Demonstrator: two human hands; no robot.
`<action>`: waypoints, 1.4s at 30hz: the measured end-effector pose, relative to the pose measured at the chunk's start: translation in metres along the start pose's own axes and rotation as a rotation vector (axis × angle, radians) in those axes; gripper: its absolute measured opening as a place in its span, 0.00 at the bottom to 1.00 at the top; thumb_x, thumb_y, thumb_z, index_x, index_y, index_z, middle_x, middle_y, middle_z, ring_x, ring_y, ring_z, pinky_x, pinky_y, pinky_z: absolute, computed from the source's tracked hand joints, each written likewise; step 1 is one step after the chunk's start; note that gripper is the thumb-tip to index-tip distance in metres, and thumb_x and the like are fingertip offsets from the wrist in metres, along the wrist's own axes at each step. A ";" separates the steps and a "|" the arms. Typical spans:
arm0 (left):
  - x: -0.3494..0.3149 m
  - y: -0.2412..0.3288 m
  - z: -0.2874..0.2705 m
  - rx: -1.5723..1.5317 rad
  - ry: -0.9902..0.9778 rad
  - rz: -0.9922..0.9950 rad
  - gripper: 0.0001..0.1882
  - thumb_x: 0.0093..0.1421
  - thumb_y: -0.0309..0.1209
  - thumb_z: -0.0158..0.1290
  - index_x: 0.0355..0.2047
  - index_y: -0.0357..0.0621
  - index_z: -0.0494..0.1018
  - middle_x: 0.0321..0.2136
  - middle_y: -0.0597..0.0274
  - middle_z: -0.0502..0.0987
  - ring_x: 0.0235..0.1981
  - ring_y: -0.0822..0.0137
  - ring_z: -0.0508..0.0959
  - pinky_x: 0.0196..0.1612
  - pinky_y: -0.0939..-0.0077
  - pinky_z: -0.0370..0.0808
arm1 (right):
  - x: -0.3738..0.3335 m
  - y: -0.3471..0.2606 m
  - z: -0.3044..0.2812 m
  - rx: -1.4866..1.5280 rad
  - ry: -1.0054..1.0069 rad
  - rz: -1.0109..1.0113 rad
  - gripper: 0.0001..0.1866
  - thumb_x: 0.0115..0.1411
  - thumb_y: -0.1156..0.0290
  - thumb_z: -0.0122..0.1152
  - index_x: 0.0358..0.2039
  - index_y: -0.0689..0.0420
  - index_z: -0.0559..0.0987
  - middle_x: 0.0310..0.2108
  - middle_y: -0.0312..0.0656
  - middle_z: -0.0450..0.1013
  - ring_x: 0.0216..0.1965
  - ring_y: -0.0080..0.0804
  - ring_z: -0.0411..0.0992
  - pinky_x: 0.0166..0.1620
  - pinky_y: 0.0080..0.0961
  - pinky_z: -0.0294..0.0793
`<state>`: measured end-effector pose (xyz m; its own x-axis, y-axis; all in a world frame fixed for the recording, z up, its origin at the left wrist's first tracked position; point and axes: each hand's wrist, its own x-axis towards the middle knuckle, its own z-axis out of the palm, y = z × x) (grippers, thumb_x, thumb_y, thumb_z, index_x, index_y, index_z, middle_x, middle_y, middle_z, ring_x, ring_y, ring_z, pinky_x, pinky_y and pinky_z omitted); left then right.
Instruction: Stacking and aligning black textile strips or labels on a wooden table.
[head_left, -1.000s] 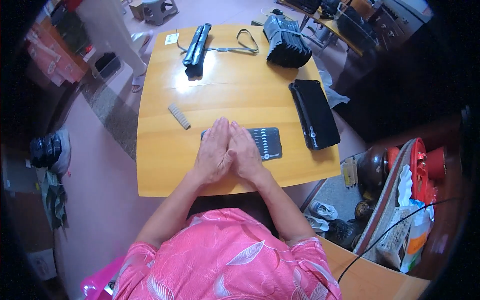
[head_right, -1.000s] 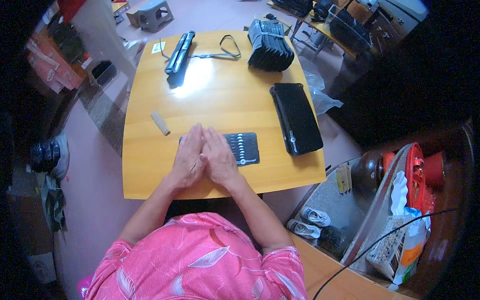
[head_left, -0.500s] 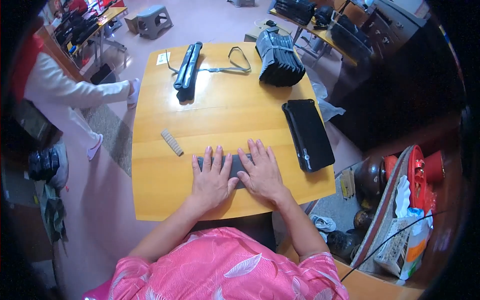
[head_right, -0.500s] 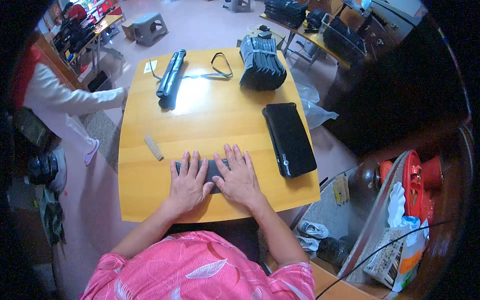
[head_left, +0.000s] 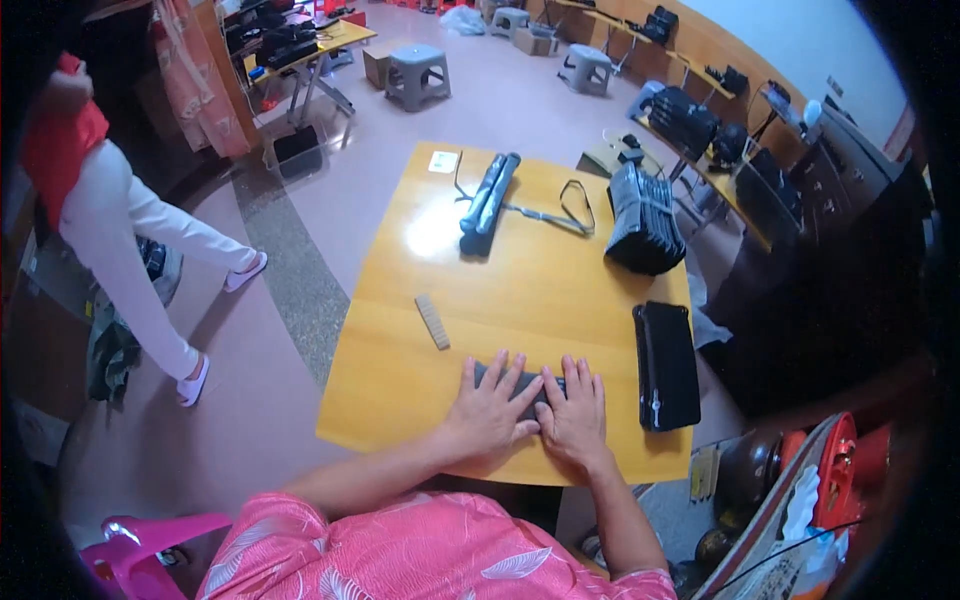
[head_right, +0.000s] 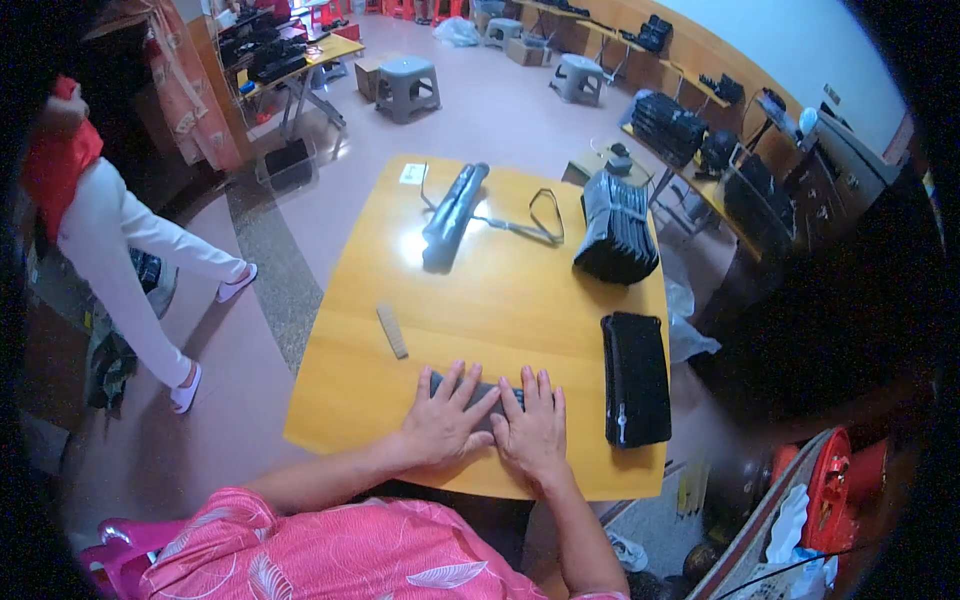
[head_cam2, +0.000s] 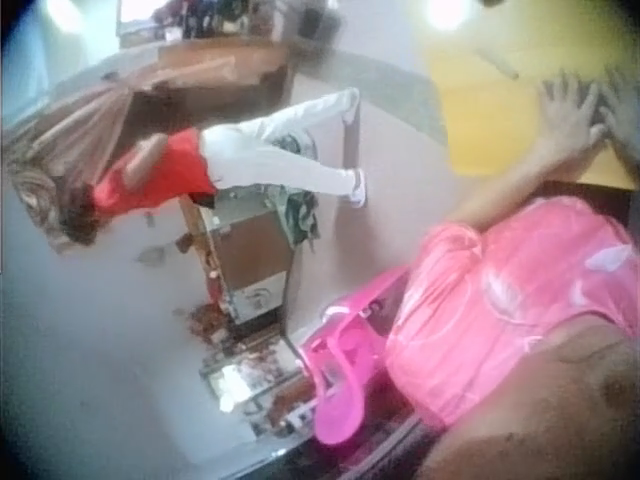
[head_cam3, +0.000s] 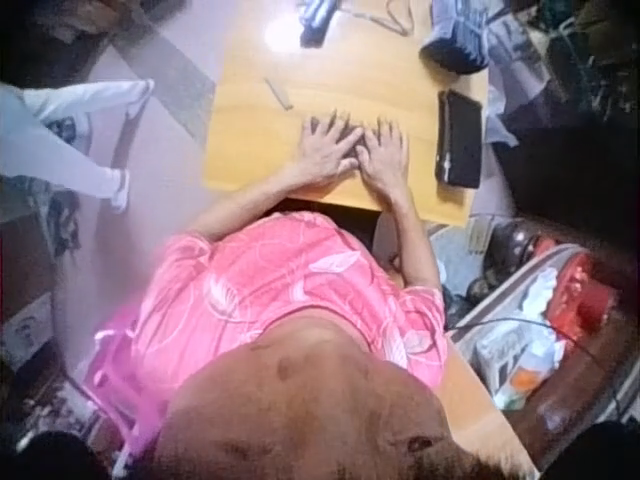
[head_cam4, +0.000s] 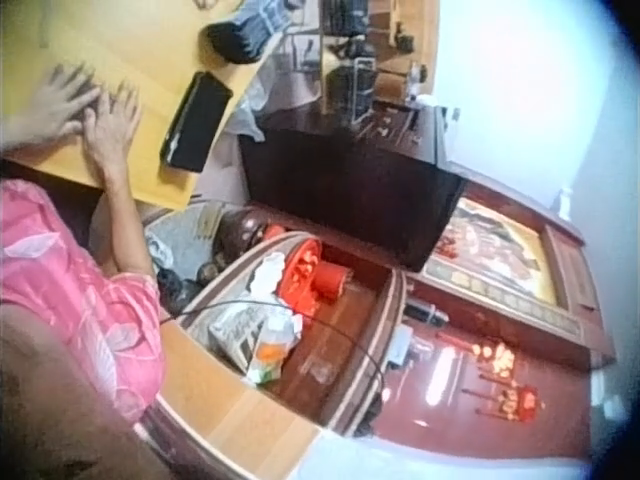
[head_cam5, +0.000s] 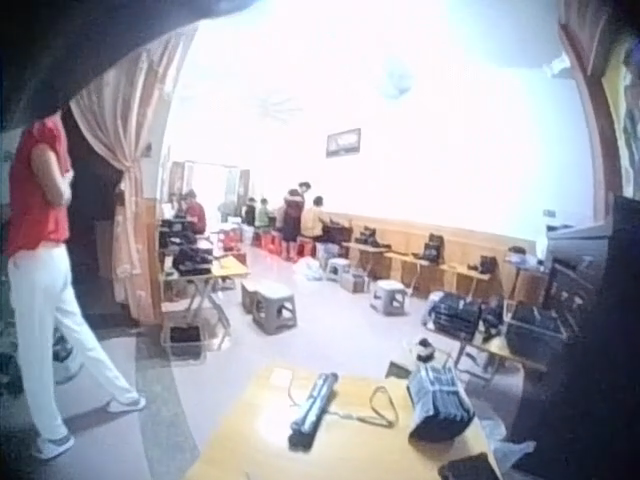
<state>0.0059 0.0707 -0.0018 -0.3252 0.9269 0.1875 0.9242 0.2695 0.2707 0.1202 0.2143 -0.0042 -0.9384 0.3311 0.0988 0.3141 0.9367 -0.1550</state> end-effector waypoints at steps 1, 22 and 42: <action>-0.002 0.002 -0.004 -0.005 -0.020 -0.022 0.36 0.59 0.57 0.42 0.62 0.52 0.59 0.63 0.44 0.54 0.64 0.43 0.51 0.58 0.29 0.44 | 0.001 0.000 -0.001 -0.006 -0.013 -0.003 0.29 0.56 0.53 0.52 0.58 0.47 0.68 0.63 0.52 0.54 0.65 0.52 0.49 0.63 0.53 0.45; 0.003 0.004 -0.002 -0.170 0.006 -0.024 0.35 0.63 0.52 0.39 0.62 0.40 0.56 0.62 0.39 0.55 0.65 0.44 0.52 0.62 0.40 0.45 | -0.008 0.002 0.005 0.143 0.168 0.002 0.24 0.57 0.65 0.53 0.53 0.61 0.69 0.60 0.57 0.57 0.63 0.55 0.52 0.63 0.46 0.51; -0.054 -0.033 0.009 -0.845 0.546 -0.236 0.19 0.60 0.29 0.49 0.50 0.30 0.65 0.51 0.40 0.68 0.54 0.47 0.69 0.57 0.64 0.65 | -0.001 0.001 0.002 -0.048 0.308 0.588 0.15 0.62 0.63 0.47 0.33 0.65 0.71 0.29 0.59 0.73 0.33 0.57 0.73 0.38 0.48 0.70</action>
<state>-0.0058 0.0142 -0.0290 -0.7217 0.5722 0.3896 0.4511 -0.0382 0.8917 0.1214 0.2147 -0.0060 -0.5267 0.7997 0.2882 0.7741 0.5913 -0.2259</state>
